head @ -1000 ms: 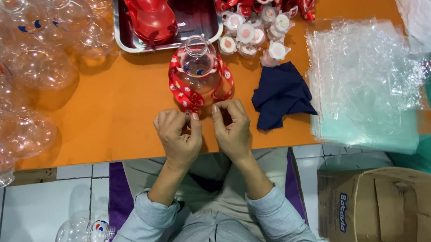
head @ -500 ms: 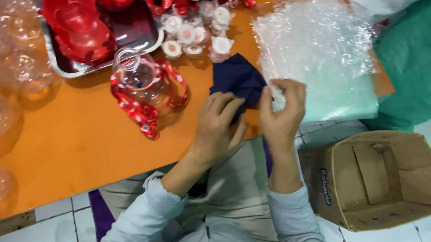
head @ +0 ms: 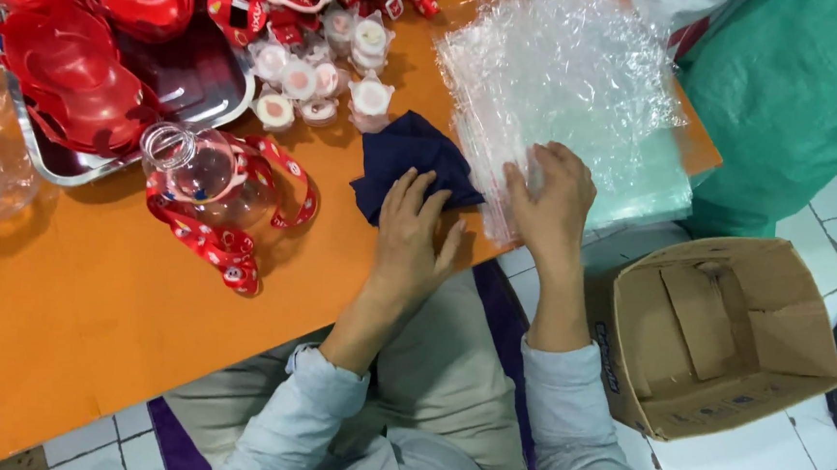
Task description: Cleaning a plastic component and attaching a lanyard to a clear plastic bottle.
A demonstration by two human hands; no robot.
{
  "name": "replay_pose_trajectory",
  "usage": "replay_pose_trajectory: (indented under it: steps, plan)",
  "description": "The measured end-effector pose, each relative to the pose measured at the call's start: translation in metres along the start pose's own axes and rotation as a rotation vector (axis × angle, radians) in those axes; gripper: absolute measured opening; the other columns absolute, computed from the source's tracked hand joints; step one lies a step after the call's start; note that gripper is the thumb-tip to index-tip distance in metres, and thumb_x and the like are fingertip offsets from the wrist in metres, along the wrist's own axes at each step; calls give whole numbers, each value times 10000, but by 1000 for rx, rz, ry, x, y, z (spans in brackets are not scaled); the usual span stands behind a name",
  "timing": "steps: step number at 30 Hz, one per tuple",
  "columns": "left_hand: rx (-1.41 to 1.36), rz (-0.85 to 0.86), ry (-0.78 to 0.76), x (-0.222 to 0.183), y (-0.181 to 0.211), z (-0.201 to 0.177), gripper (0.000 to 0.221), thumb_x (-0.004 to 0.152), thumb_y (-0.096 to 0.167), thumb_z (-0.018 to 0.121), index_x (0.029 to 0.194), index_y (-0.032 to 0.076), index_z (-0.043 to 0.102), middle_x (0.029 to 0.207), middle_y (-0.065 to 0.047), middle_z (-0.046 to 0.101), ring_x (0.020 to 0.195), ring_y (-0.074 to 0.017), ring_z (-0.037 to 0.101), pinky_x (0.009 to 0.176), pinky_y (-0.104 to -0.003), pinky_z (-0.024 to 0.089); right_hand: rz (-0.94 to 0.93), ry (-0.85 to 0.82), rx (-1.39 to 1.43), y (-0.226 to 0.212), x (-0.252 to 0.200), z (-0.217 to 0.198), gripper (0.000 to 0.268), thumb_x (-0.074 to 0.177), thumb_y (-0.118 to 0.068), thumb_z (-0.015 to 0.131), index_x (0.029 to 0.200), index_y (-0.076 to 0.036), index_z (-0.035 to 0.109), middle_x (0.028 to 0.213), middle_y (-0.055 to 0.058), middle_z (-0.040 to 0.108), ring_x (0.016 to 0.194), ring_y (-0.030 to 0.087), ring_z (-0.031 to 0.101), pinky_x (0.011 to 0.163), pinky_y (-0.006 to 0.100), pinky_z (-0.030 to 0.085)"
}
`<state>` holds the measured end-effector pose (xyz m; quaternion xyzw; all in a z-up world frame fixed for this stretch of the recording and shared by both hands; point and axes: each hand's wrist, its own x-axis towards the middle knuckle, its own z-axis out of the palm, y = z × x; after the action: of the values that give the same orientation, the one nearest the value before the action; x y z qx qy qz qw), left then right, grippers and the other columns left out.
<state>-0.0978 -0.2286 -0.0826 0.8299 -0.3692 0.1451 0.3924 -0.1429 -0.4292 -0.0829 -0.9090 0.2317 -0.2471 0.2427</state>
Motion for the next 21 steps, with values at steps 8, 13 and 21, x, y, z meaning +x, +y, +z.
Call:
replay_pose_trajectory:
  steps: [8, 13, 21]
  plan:
    - [-62, -7, 22, -2, -2, 0, 321, 954, 262, 684, 1119, -13, 699, 1213, -238, 635, 1300, -461, 538, 1125, -576, 393, 14, -170, 186, -19, -9, -41, 604, 964, -240, 684, 1386, 163, 528, 1410, 367, 497, 1346, 496, 474, 1114, 551, 373]
    - [-108, 3, 48, -3, -2, -2, 279, 941, 213, 694, 1101, -16, 699, 1190, -238, 642, 1283, -466, 550, 1109, -582, 410, -61, -157, 223, -4, -12, -35, 528, 852, -1, 589, 1352, 169, 570, 1367, 363, 538, 1304, 512, 513, 1088, 537, 432]
    - [-179, 58, 137, -3, 2, -4, 236, 944, 197, 689, 1058, -10, 704, 1140, -217, 669, 1238, -444, 593, 1085, -562, 446, -170, 507, 296, 2, -15, -13, 145, 998, 27, 690, 1123, 64, 754, 1066, 194, 704, 1013, 325, 700, 879, 388, 541]
